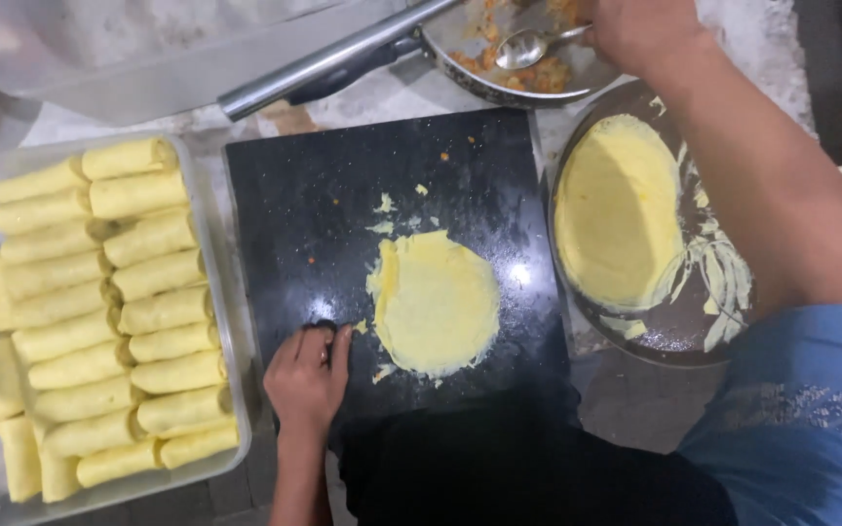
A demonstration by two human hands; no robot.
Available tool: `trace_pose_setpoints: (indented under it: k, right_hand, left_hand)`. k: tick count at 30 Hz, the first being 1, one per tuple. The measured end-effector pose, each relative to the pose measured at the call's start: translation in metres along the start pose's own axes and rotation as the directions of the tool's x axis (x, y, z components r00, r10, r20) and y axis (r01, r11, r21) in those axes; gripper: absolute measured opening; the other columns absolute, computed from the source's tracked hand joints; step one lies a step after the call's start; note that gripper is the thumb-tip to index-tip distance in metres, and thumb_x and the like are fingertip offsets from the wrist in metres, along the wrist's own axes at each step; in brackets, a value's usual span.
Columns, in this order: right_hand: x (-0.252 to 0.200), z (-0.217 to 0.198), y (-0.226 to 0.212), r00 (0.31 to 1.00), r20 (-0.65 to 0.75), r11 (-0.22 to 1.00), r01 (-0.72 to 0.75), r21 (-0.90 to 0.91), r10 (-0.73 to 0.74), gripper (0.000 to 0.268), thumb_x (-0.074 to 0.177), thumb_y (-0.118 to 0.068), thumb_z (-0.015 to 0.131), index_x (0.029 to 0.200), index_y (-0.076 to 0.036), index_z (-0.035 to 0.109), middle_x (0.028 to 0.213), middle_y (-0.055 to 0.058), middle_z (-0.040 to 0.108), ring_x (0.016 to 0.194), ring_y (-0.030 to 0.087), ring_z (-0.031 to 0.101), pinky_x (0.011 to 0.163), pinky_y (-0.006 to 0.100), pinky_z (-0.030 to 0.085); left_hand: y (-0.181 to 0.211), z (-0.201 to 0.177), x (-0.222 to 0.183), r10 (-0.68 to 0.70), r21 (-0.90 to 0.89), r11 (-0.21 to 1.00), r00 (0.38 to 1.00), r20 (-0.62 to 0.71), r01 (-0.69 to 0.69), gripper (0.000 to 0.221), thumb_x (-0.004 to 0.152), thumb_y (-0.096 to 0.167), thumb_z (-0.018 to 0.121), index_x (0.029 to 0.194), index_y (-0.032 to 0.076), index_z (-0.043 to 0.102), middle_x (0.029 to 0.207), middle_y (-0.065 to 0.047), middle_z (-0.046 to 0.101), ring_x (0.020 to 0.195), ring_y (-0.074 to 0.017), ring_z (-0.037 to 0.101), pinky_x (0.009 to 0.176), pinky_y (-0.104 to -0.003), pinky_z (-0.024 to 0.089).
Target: Preparing and rolling spring rolls by filling thin wrappers and folding them into tight cylinders
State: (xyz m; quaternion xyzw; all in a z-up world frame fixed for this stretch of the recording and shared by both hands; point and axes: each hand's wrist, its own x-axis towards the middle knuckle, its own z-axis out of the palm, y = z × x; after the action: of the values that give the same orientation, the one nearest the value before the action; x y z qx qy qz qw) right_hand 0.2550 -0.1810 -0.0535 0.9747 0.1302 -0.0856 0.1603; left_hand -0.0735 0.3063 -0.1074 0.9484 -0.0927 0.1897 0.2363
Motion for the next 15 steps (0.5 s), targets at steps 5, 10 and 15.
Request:
trace_pose_setpoints:
  k: [5, 10, 15]
  right_hand:
    - [-0.073, -0.107, -0.028, 0.947, 0.251, 0.9, -0.28, 0.334, 0.202, 0.031, 0.11, -0.027, 0.047, 0.133, -0.017, 0.066, 0.126, 0.013, 0.066, 0.1, 0.038, 0.062, 0.084, 0.054, 0.047]
    - [-0.095, -0.092, -0.007, 0.93, 0.266, 0.967, -0.246, -0.069, 0.255, 0.068, 0.086, -0.007, 0.059, 0.148, -0.034, 0.052, 0.104, 0.023, 0.073, 0.083, 0.044, 0.072, 0.066, 0.051, 0.06]
    - [-0.093, -0.083, -0.03, 0.98, 0.155, 0.991, -0.122, -0.048, 0.128, 0.079, 0.083, 0.01, 0.043, 0.159, -0.012, 0.038, 0.134, 0.024, 0.057, 0.095, 0.047, 0.064, 0.065, 0.056, 0.056]
  left_hand:
    - [-0.001, 0.001, -0.002, 0.044, 0.003, 0.999, 0.999, 0.02, -0.044, 0.024, 0.097, 0.026, 0.066, 0.08, 0.011, 0.059, 0.07, 0.001, 0.057, 0.061, -0.0153, 0.054, 0.049, -0.027, 0.041]
    - [-0.001, 0.001, 0.004, 0.074, 0.007, 0.997, 0.997, 0.004, -0.074, 0.024, 0.098, 0.024, 0.064, 0.078, 0.012, 0.057, 0.067, 0.001, 0.054, 0.057, -0.0151, 0.051, 0.046, -0.027, 0.037]
    - [-0.003, 0.004, 0.0, 0.073, -0.003, 0.997, 0.997, 0.005, -0.073, 0.023, 0.098, 0.025, 0.064, 0.079, 0.012, 0.059, 0.067, 0.0, 0.056, 0.057, -0.016, 0.054, 0.046, -0.028, 0.039]
